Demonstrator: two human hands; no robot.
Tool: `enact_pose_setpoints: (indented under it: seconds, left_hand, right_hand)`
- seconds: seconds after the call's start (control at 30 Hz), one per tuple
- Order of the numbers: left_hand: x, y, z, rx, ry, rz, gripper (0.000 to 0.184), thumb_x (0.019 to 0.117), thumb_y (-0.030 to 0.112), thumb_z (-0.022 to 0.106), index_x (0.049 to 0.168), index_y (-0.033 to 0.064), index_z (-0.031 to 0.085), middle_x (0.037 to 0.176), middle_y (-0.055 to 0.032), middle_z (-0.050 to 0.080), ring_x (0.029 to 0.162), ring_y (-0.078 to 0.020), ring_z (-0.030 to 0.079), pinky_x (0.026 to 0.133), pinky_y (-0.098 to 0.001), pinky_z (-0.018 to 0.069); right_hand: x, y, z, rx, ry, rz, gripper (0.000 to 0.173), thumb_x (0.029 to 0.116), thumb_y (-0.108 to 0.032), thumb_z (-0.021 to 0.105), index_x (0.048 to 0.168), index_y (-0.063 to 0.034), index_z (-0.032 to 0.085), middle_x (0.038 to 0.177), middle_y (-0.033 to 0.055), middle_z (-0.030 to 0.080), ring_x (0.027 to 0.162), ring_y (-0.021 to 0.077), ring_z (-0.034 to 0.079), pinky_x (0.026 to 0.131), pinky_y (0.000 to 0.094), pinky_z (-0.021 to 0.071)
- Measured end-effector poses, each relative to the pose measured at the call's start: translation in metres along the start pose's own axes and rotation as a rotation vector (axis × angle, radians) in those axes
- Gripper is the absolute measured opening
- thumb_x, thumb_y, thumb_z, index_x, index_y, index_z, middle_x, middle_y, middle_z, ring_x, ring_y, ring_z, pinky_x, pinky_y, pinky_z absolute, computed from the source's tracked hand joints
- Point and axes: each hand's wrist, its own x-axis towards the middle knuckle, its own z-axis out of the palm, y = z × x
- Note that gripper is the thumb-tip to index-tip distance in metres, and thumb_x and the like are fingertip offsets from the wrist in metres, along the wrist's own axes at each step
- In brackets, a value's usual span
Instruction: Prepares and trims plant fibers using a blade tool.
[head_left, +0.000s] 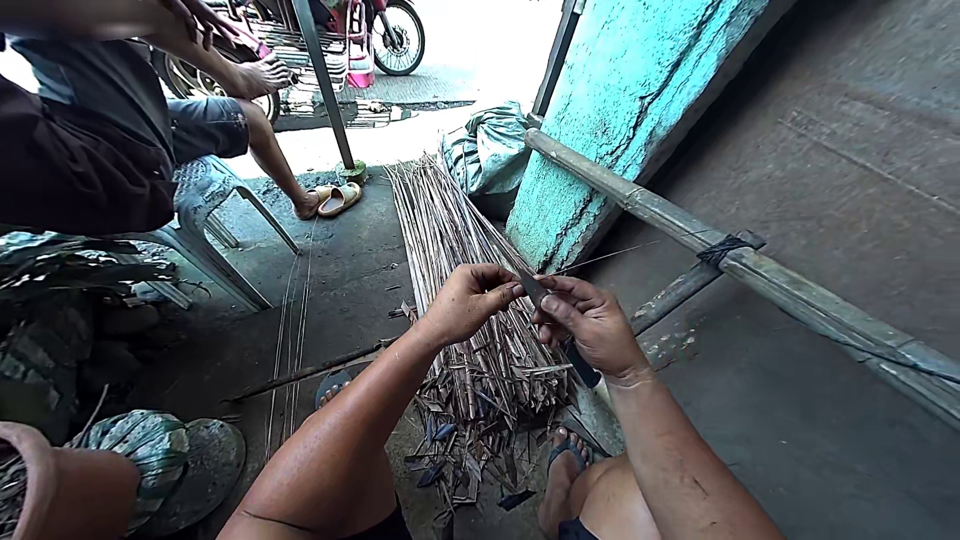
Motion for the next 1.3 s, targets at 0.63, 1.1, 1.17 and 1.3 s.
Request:
enact_pose_setpoints:
  seconds: [0.63,1.1,1.17,1.3]
  left_hand:
    - [0.001,-0.004,0.001,0.008,-0.153,0.029,0.027,0.1078,0.017,0.049,0.098,0.0031,0.07,0.073,0.0019,0.063,0.058,-0.0025,0.054,0.056,-0.0184,0.0469]
    - [-0.001,-0.002,-0.002,0.002,-0.212,0.016,0.028,0.1085,0.018,0.049,0.103,0.0028,0.072,0.079,0.0022,0.068,0.058,-0.0004,0.056,0.056,-0.0168,0.0481]
    - [0.0,-0.003,-0.002,0.031,-0.217,0.021,0.028,0.1085,0.019,0.05,0.102,0.0031,0.072,0.079,0.0023,0.068,0.059,-0.0006,0.057,0.056,-0.017,0.0488]
    - [0.0,-0.005,-0.001,0.054,-0.224,0.027,0.028,0.1087,0.019,0.05,0.1,0.0038,0.072,0.078,0.0033,0.067,0.061,-0.0003,0.057,0.058,-0.017,0.0495]
  right_hand:
    - [-0.004,-0.004,-0.015,-0.087,-0.054,-0.088,0.034,0.1021,-0.004,0.058,0.136,0.0003,0.061,0.092,0.0078,0.076,0.068,0.013,0.071,0.06,0.0274,0.0623]
    - [-0.002,-0.005,-0.025,-0.081,-0.026,-0.125,0.027,0.1017,-0.004,0.06,0.128,0.0005,0.068,0.091,0.0083,0.076,0.065,0.0118,0.07,0.058,0.0259,0.0616]
    - [-0.001,-0.006,-0.03,-0.047,0.007,-0.171,0.028,0.1021,-0.004,0.059,0.129,-0.0018,0.067,0.09,0.0084,0.075,0.064,0.0119,0.07,0.058,0.0261,0.0614]
    - [0.0,-0.018,-0.041,0.041,0.127,-0.263,0.027,0.1043,-0.01,0.058,0.129,-0.0091,0.069,0.087,0.009,0.074,0.061,0.0124,0.068,0.057,0.027,0.061]
